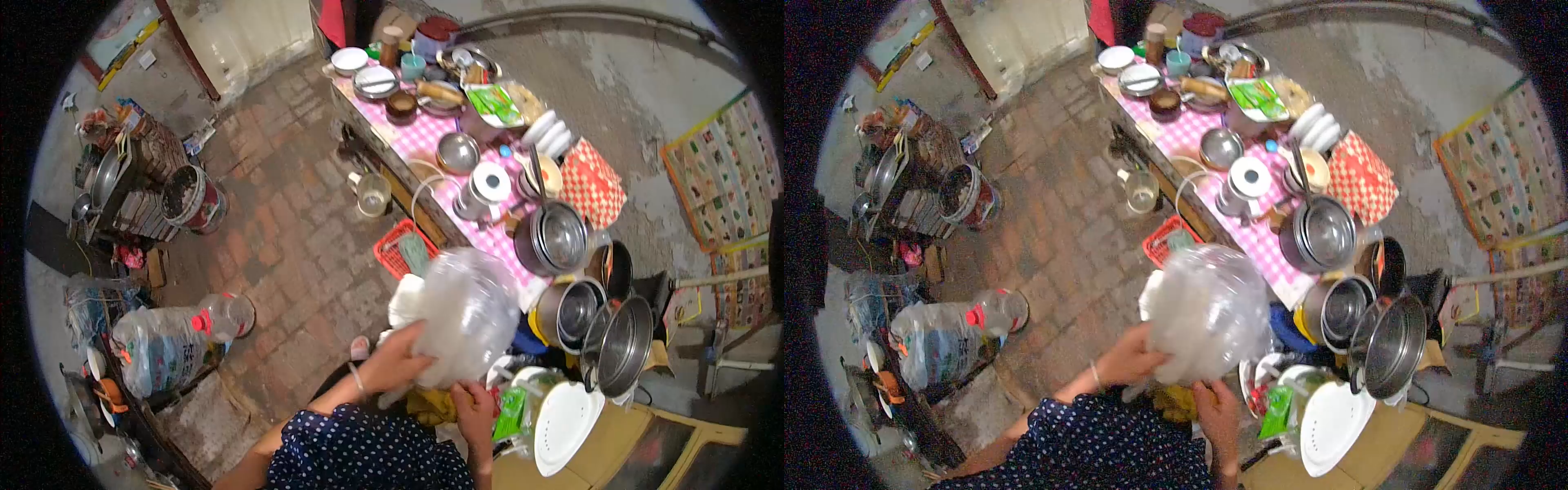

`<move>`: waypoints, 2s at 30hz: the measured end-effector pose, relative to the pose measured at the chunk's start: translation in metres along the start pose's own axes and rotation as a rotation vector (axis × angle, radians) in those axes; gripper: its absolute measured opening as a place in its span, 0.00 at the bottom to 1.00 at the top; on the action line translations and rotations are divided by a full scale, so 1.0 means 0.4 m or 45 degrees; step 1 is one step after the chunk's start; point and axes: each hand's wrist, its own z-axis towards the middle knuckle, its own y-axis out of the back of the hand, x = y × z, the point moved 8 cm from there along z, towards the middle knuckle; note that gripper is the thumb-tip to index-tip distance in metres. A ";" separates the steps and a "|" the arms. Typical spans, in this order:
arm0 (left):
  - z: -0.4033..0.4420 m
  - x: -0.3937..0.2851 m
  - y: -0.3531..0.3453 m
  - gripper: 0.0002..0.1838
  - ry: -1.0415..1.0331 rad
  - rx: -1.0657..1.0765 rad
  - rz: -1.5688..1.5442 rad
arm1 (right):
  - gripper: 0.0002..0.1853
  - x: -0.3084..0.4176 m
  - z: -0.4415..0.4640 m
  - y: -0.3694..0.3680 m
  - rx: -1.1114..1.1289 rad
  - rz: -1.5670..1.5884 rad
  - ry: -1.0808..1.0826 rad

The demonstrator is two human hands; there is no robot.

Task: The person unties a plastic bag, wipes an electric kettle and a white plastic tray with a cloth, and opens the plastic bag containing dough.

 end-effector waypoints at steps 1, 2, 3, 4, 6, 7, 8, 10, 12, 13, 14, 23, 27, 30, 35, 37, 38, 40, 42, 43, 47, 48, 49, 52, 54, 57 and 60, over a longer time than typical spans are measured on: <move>0.009 0.015 0.074 0.19 0.152 -0.006 -0.027 | 0.12 0.033 0.039 -0.036 -0.001 -0.003 0.022; 0.018 0.008 0.161 0.18 0.185 -0.128 -0.116 | 0.10 0.061 0.081 -0.081 0.029 -0.009 0.058; 0.023 0.006 0.243 0.17 0.220 -0.249 -0.203 | 0.09 0.090 0.122 -0.124 0.062 -0.012 0.091; 0.025 0.027 0.317 0.16 0.294 -0.332 -0.345 | 0.10 0.123 0.164 -0.165 0.111 0.021 0.105; 0.040 0.037 0.479 0.12 0.258 -0.545 -0.378 | 0.10 0.198 0.264 -0.242 0.165 0.061 0.187; 0.053 0.042 0.559 0.10 0.221 -0.646 -0.372 | 0.10 0.236 0.315 -0.286 0.221 0.094 0.254; 0.060 0.037 0.630 0.10 0.250 -0.785 -0.395 | 0.10 0.256 0.374 -0.325 0.220 0.105 0.272; 0.087 0.029 0.775 0.14 0.259 -0.848 -0.328 | 0.14 0.303 0.497 -0.423 0.351 0.162 0.283; 0.142 -0.009 0.890 0.16 0.178 -0.966 -0.571 | 0.15 0.400 0.622 -0.510 0.446 0.194 0.317; 0.143 -0.011 0.954 0.16 0.193 -0.999 -0.606 | 0.15 0.448 0.656 -0.564 0.536 0.212 0.300; 0.138 -0.022 1.004 0.16 0.183 -1.036 -0.576 | 0.15 0.528 0.685 -0.595 0.591 0.226 0.290; 0.315 -0.049 1.456 0.17 0.183 -1.277 -0.394 | 0.18 0.802 0.953 -0.882 0.826 0.445 0.434; 0.452 0.008 1.628 0.16 0.211 -1.243 -0.460 | 0.17 0.832 1.082 -0.923 0.713 0.306 0.094; 0.546 0.161 1.777 0.16 0.295 -1.254 -0.471 | 0.15 0.774 1.187 -0.935 0.505 0.525 -0.002; 0.719 0.235 1.973 0.12 0.436 -1.326 -0.413 | 0.15 0.817 1.301 -0.944 0.190 0.570 -0.296; 0.770 0.270 2.052 0.12 0.445 -1.321 -0.367 | 0.15 0.841 1.351 -0.968 0.119 0.698 -0.437; 0.785 0.277 2.090 0.12 0.397 -1.359 -0.373 | 0.16 0.880 1.358 -0.972 0.170 0.504 -0.438; 0.824 0.302 2.159 0.13 0.352 -1.402 -0.380 | 0.17 0.896 1.387 -1.005 0.261 0.200 -0.387; 0.852 0.315 2.223 0.13 0.300 -1.448 -0.306 | 0.18 0.892 1.408 -1.036 0.279 0.228 -0.418; 0.868 0.330 2.249 0.13 0.309 -1.444 -0.310 | 0.18 0.889 1.417 -1.051 0.294 0.259 -0.444; 0.891 0.342 2.316 0.12 0.361 -1.491 -0.296 | 0.18 0.908 1.427 -1.061 0.247 0.328 -0.514; 0.886 0.342 2.326 0.12 0.393 -1.526 -0.276 | 0.18 0.909 1.426 -1.060 0.227 0.362 -0.525; 0.884 0.343 2.333 0.12 0.427 -1.560 -0.257 | 0.18 0.908 1.424 -1.058 0.197 0.403 -0.536; 0.877 0.361 2.360 0.12 0.294 -1.558 -0.297 | 0.18 0.877 1.402 -1.061 0.076 0.608 -0.551; 0.873 0.352 2.349 0.11 0.256 -1.542 -0.277 | 0.16 0.837 1.390 -1.078 -0.035 0.774 -0.448; 0.857 0.355 2.324 0.09 0.417 -1.450 -0.304 | 0.15 0.886 1.348 -1.059 -0.106 0.790 -0.433; 0.858 0.310 2.244 0.08 0.449 -1.362 -0.332 | 0.15 0.876 1.265 -1.036 -0.184 0.976 -0.431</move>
